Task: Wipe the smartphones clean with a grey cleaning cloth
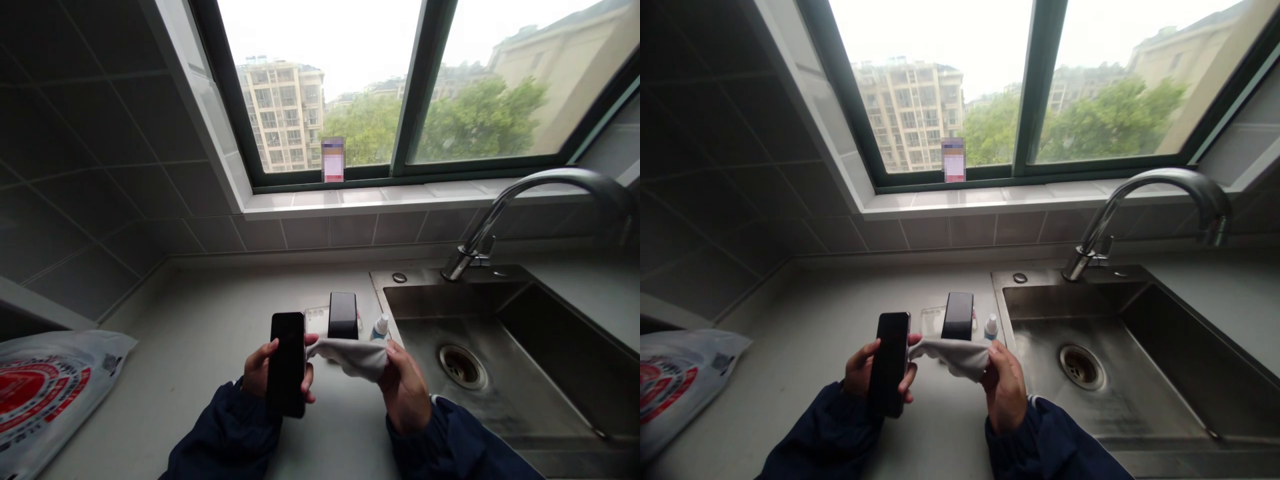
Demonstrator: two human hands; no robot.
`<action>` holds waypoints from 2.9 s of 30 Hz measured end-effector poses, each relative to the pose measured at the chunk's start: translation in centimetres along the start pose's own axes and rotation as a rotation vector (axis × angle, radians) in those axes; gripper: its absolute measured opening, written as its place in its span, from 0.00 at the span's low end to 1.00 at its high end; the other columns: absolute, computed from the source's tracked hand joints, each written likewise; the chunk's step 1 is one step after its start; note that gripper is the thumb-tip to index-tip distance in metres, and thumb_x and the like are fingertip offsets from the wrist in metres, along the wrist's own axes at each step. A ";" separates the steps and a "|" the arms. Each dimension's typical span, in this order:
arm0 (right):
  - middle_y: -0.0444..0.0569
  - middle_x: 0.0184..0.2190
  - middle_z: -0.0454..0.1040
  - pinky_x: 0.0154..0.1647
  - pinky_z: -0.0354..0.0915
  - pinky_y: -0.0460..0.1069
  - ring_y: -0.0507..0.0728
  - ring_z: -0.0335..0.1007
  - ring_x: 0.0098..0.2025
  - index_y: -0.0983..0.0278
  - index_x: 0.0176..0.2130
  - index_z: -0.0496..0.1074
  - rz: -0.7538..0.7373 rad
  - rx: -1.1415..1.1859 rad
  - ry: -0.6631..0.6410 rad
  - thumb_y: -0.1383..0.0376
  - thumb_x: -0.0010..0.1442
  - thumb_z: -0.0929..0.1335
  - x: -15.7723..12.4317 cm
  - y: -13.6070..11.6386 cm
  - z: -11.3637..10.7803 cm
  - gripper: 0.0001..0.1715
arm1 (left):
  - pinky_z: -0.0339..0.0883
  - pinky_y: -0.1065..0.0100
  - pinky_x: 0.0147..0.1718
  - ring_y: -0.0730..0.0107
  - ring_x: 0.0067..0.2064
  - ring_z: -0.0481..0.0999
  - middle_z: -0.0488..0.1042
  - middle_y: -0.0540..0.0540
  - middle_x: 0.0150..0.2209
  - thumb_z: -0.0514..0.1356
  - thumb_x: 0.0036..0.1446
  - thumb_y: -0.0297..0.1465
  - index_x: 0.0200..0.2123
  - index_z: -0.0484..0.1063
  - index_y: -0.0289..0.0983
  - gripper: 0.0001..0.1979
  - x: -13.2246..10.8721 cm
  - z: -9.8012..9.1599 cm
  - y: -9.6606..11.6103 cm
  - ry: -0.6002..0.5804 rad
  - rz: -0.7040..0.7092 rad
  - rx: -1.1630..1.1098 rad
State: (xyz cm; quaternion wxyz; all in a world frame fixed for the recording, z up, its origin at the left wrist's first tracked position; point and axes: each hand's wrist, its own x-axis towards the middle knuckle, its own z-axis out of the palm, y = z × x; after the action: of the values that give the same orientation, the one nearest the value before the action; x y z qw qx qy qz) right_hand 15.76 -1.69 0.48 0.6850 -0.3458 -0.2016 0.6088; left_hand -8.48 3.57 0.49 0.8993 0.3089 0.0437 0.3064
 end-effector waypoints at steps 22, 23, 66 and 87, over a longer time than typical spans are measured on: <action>0.48 0.30 0.78 0.29 0.65 0.47 0.56 0.73 0.31 0.62 0.46 0.78 0.495 -0.018 -0.326 0.58 0.53 0.74 -1.4 1.3 0.5 0.20 | 0.68 0.50 0.44 0.55 0.40 0.77 0.78 0.36 0.35 0.44 0.63 0.47 0.64 0.59 0.32 0.34 0.4 -0.2 -0.9 -0.046 -0.035 -0.060; 0.49 0.33 0.79 0.33 0.67 0.48 0.58 0.74 0.34 0.62 0.47 0.78 0.457 -0.033 -0.322 0.57 0.53 0.74 -1.3 1.1 0.6 0.22 | 0.67 0.51 0.44 0.55 0.40 0.78 0.78 0.35 0.35 0.44 0.63 0.47 0.65 0.59 0.32 0.34 0.4 -0.3 -0.9 -0.039 -0.038 -0.058; 0.57 0.71 0.35 0.70 0.42 0.64 0.68 0.29 0.72 0.66 0.71 0.43 -0.539 -1.643 -1.009 0.40 0.66 0.57 -0.2 1.6 6.1 0.48 | 0.45 0.53 0.67 0.56 0.72 0.32 0.39 0.63 0.71 0.56 0.54 0.53 0.64 0.58 0.56 0.34 2.8 -2.6 -9.6 0.722 0.602 0.277; 0.58 0.71 0.39 0.69 0.45 0.64 0.70 0.36 0.71 0.69 0.71 0.42 -0.820 -1.600 -0.938 0.38 0.62 0.60 -2.5 6.0 1.7 0.54 | 0.63 0.55 0.56 0.51 0.44 0.80 0.81 0.31 0.41 0.49 0.57 0.58 0.46 0.77 0.25 0.40 1.5 -0.1 -6.0 0.564 0.208 -0.310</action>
State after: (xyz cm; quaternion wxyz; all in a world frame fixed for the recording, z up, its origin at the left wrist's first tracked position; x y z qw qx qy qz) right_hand 9.95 -3.58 -2.33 0.2601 -0.3333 -0.9020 0.0871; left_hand -4.14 0.71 -2.91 0.8519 0.0745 0.2118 0.4730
